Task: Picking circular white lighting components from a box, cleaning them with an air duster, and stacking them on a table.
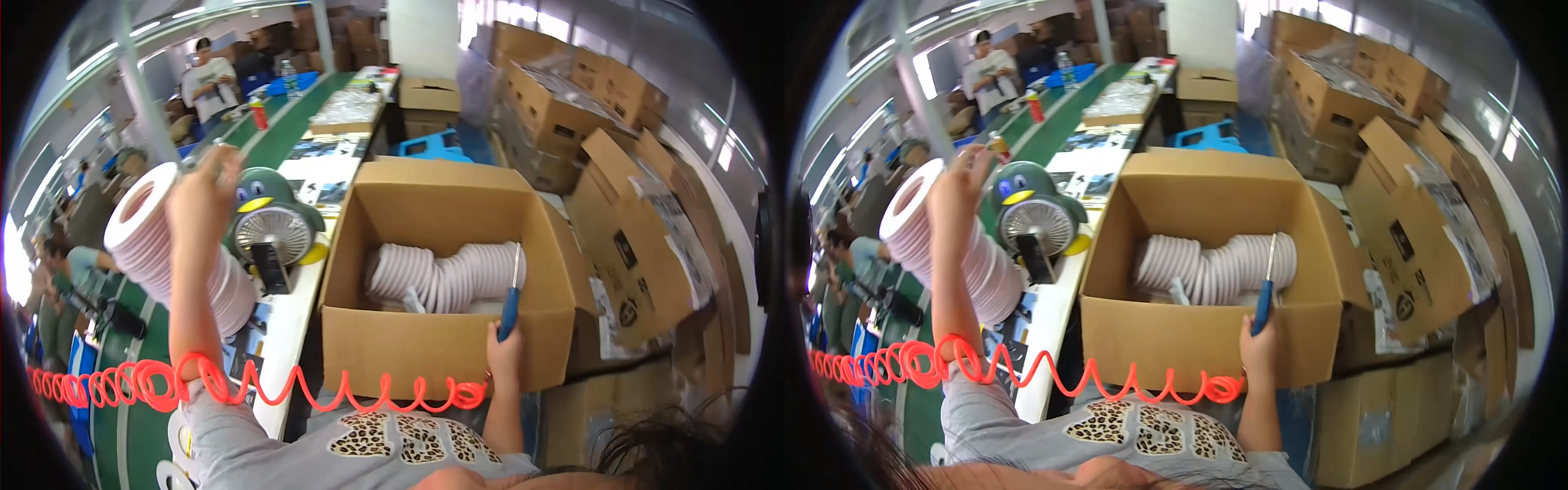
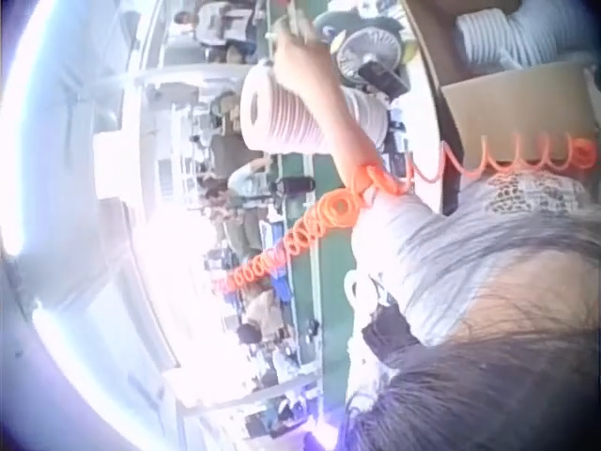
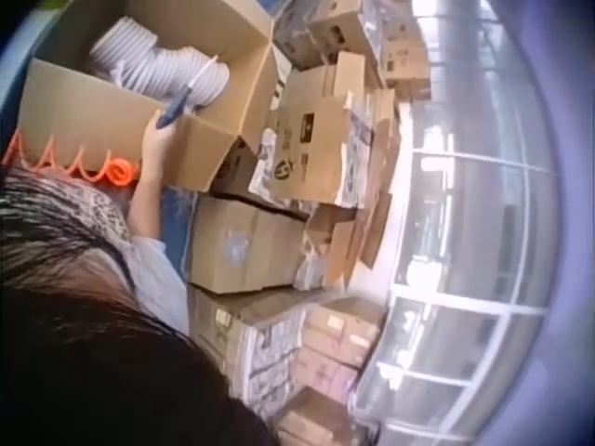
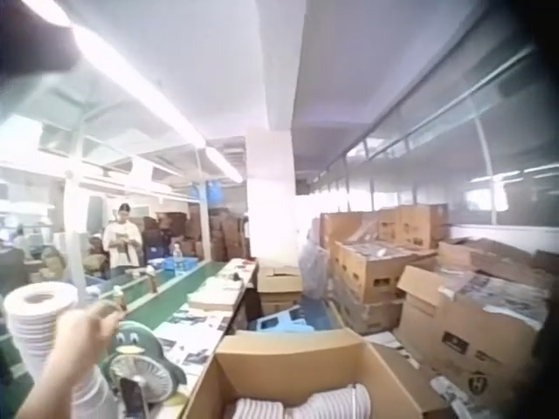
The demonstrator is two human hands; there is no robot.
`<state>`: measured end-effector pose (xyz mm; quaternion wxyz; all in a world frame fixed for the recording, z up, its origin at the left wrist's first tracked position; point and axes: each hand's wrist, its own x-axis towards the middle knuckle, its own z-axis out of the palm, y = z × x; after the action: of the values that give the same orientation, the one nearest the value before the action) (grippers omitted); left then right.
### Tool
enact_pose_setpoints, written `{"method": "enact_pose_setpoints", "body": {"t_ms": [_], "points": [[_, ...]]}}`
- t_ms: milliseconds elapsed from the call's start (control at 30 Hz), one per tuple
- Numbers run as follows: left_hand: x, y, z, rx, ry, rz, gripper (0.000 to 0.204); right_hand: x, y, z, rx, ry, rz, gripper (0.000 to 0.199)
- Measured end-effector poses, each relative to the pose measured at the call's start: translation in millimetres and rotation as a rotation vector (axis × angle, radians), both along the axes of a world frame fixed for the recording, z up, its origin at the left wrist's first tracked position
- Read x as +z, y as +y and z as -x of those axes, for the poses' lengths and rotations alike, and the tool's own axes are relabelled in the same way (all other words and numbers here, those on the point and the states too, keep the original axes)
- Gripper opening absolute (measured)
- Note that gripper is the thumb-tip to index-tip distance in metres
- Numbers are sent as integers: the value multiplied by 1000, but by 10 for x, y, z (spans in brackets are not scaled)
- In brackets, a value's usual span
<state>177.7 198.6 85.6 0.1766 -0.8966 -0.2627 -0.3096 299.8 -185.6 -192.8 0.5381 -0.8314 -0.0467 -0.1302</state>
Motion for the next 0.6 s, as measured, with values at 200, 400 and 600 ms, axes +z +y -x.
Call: {"method": "enact_pose_setpoints", "body": {"t_ms": [200, 400, 600], "points": [[-1734, -733, -2009, -618, 512, 445, 35, -27, -417, -9, -164, -34, 7, 20], [-3630, -794, -3243, -333, 739, 1003, 29, -61, -1154, 271, -407, 12, 224, 54], [-5063, 285, -3392, -520, 609, 514, 32, -102, -1633, 522, -691, 68, 221, 47]]}}
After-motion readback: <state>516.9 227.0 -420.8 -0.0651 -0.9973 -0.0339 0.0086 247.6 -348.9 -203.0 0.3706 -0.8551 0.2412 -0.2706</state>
